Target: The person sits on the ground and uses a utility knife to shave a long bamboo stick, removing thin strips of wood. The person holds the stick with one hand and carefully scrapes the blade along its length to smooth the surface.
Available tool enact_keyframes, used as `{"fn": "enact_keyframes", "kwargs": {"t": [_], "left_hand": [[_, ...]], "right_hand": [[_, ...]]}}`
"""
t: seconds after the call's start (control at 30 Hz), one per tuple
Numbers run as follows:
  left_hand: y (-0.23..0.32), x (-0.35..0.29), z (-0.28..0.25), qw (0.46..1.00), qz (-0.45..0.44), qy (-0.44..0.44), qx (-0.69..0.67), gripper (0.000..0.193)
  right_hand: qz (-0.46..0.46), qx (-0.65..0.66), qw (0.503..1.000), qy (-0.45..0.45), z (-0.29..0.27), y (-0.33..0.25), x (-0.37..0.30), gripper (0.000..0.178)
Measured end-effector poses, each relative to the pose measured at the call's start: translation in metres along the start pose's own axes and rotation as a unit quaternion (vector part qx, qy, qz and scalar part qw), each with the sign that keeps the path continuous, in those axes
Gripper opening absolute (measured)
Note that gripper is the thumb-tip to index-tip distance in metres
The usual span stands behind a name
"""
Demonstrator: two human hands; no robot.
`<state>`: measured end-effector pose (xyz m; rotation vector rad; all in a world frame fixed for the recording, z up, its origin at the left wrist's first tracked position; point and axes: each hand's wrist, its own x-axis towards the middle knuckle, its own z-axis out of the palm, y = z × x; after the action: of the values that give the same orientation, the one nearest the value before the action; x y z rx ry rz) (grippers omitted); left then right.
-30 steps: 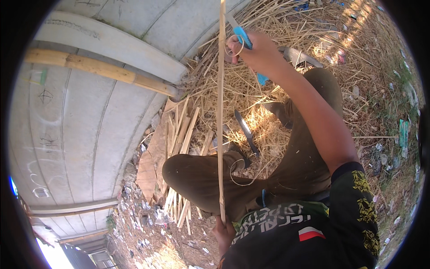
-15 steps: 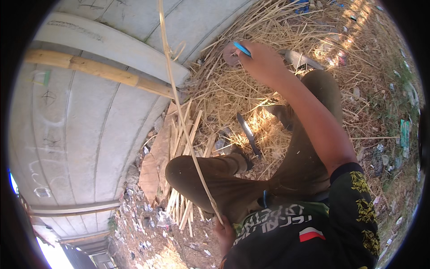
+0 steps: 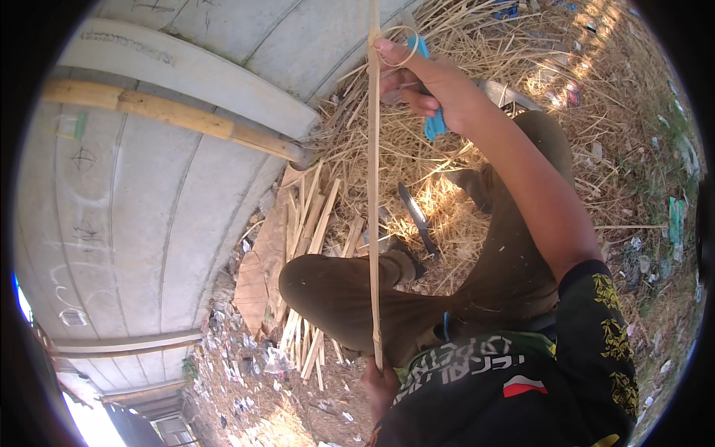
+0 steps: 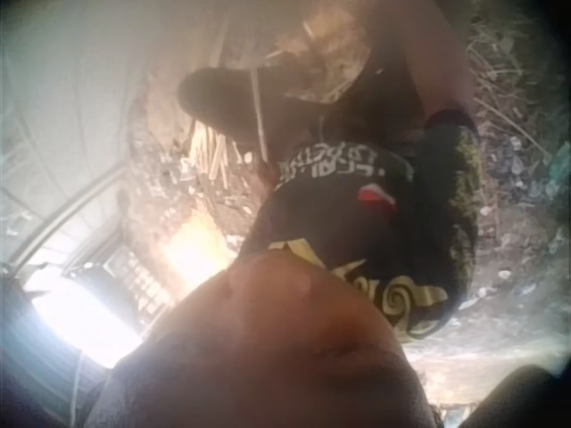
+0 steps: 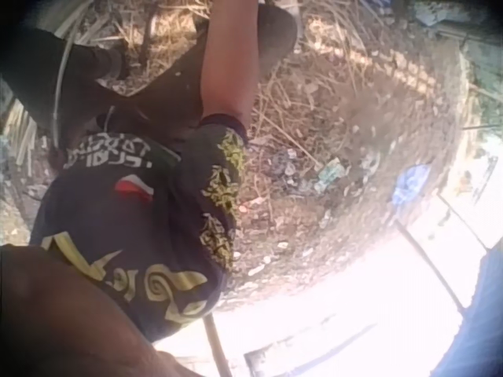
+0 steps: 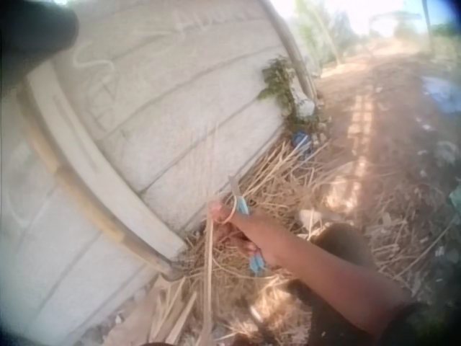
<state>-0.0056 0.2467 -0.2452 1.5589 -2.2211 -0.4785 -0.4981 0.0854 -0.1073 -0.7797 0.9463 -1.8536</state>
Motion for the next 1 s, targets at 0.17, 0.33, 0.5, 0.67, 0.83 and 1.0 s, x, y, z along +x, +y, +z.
{"fn": "enact_keyframes", "kwargs": {"t": [0.17,0.33,0.5,0.67,0.83,1.0], "left_hand": [[0.003,0.004,-0.005,1.000,0.007,-0.023,0.000,0.014],[-0.002,0.002,-0.003,1.000,0.011,-0.022,0.018,0.015],[-0.005,0.001,0.000,0.999,0.021,-0.010,0.034,0.014],[-0.004,0.001,0.000,0.999,0.025,-0.005,0.028,0.013],[-0.007,0.001,0.001,0.999,0.037,-0.005,0.020,0.013],[-0.008,0.000,0.000,0.999,0.035,-0.013,0.013,0.011]], "right_hand": [[-0.048,-0.028,0.998,0.031,0.001,0.000,0.000,0.053],[-0.074,-0.096,0.991,0.062,-0.003,-0.007,-0.006,0.046],[-0.090,-0.157,0.981,0.069,-0.003,-0.011,-0.007,0.050],[-0.088,-0.244,0.966,0.008,-0.011,-0.022,-0.009,0.053],[-0.101,-0.319,0.942,0.013,-0.022,-0.020,-0.006,0.047],[-0.099,-0.303,0.948,-0.002,-0.017,-0.029,-0.012,0.046]]}}
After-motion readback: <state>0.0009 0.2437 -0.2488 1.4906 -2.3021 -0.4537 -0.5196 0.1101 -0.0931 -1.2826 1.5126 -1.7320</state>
